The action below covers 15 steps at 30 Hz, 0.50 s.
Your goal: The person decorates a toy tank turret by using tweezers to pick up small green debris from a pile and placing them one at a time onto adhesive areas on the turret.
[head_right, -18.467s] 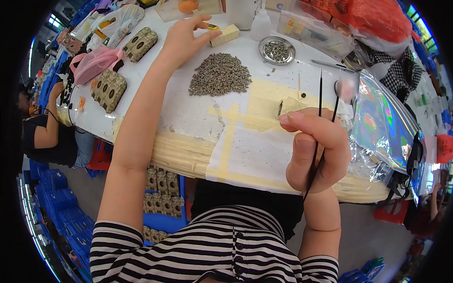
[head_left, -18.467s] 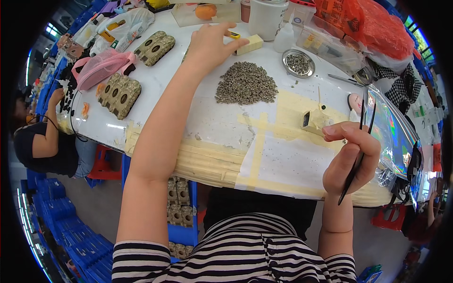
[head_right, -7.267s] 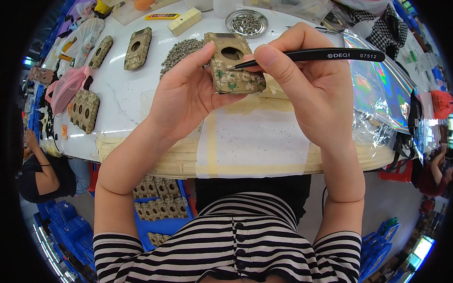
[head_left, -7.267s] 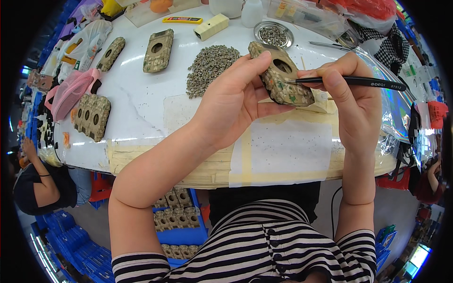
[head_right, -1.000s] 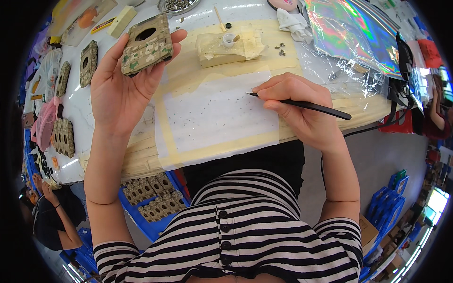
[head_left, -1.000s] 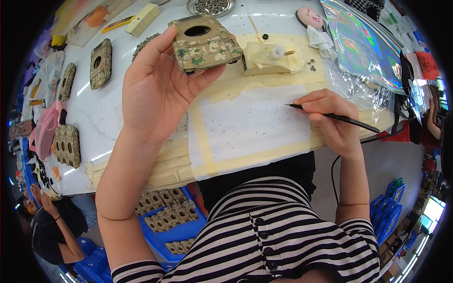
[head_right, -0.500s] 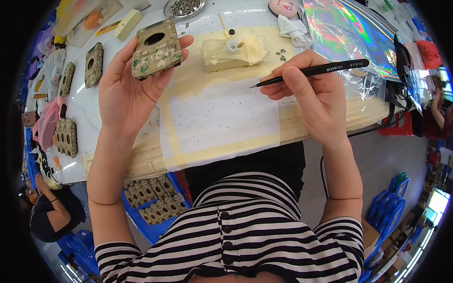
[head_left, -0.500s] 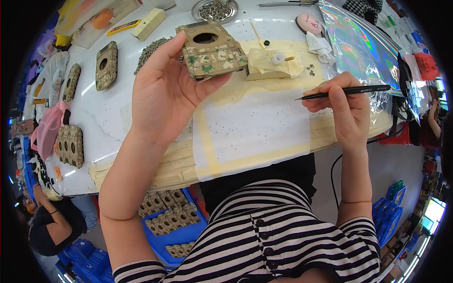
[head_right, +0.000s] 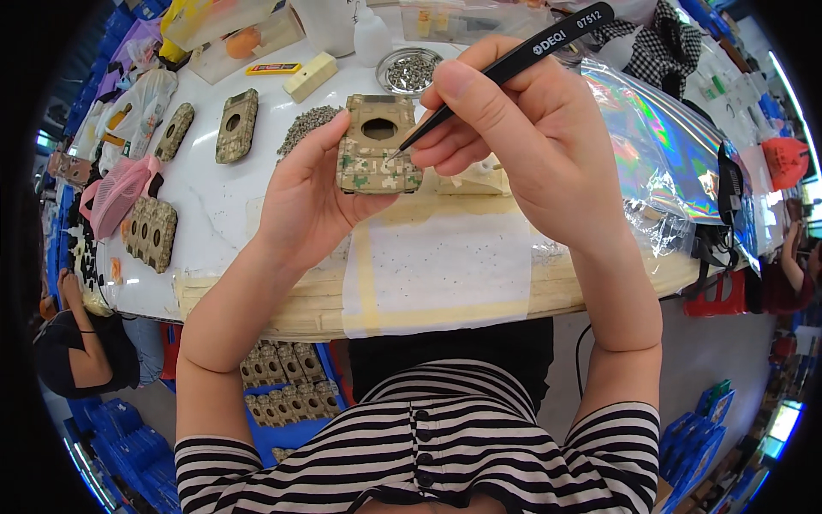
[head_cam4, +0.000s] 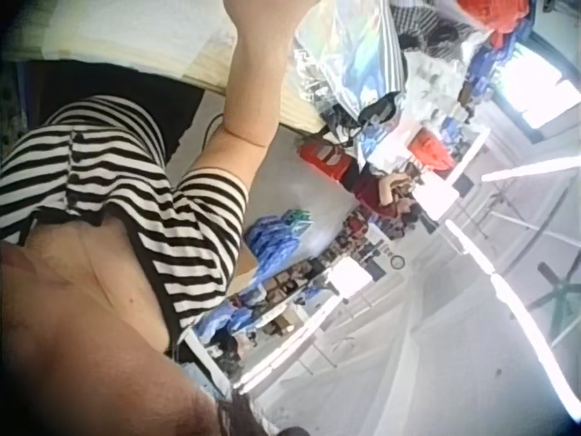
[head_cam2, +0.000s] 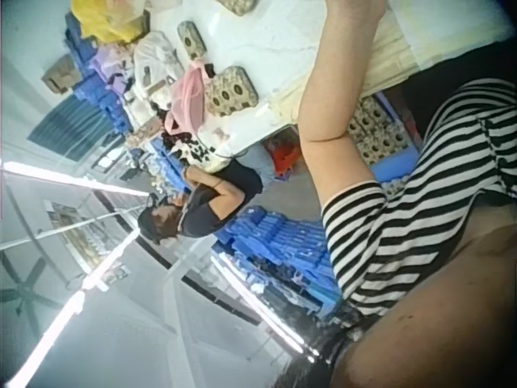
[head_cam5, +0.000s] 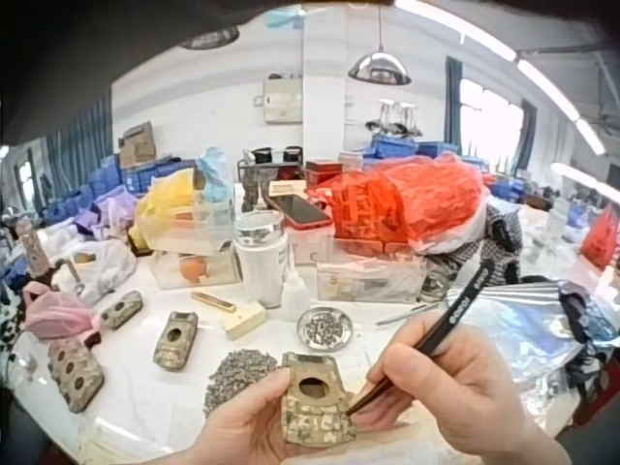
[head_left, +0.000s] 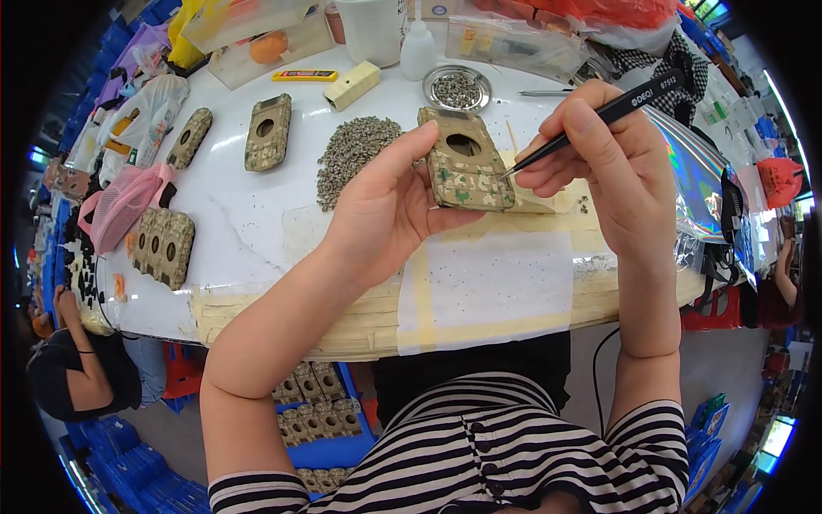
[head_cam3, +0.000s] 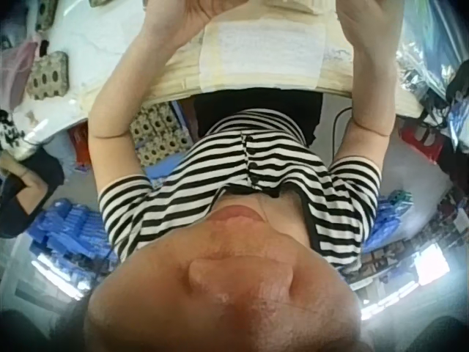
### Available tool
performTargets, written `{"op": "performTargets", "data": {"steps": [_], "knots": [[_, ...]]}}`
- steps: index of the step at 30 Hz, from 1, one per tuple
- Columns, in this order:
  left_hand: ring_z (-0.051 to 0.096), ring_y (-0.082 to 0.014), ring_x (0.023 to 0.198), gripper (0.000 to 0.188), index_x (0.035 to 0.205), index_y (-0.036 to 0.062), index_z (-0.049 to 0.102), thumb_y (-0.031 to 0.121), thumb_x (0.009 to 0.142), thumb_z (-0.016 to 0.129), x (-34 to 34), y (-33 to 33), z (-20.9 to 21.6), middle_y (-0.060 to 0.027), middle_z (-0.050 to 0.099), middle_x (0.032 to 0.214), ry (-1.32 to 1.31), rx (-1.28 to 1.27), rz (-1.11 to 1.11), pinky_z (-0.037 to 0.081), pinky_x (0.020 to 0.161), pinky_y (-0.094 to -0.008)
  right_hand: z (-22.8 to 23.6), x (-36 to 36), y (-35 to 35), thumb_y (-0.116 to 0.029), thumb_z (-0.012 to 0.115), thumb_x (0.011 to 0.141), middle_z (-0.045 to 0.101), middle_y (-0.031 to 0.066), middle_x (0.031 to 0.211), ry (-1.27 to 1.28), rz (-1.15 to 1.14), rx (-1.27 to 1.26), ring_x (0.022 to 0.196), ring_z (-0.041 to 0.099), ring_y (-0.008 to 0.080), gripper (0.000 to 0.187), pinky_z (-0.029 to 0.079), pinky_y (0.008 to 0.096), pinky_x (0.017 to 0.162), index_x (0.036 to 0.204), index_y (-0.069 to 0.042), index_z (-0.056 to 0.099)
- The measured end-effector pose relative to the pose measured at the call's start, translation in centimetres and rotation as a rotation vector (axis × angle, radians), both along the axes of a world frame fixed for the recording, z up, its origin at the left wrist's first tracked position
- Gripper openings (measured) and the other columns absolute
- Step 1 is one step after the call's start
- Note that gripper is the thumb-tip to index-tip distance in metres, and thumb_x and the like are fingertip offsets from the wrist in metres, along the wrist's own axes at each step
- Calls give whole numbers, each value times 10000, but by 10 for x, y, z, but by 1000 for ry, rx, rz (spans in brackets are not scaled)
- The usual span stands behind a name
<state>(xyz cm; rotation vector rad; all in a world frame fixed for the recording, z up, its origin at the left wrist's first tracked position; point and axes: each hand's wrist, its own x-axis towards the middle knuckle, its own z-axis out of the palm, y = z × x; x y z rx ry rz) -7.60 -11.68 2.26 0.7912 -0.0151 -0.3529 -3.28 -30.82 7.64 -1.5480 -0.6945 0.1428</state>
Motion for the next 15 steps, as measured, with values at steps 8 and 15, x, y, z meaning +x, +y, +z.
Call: {"op": "performTargets", "data": {"steps": [8, 15], "knots": [[642, -140, 904, 411, 1144, 65, 505, 417, 962, 398, -3, -3, -3, -71, 627, 1011, 48, 23, 15, 567, 724, -270, -9, -3, 9, -220, 435, 976, 634, 136, 769, 4, 21, 48, 699, 681, 194, 269, 566, 239, 592, 880, 17, 517], [648, -130, 874, 409, 1103, 71, 518, 435, 962, 395, -3, -6, -2, -61, 633, 959, 77, 66, 18, 569, 705, -259, -13, -1, 8, -194, 446, 973, 622, 102, 812, 51, 43, 69, 726, 678, 182, 243, 571, 242, 626, 902, 24, 529]]}}
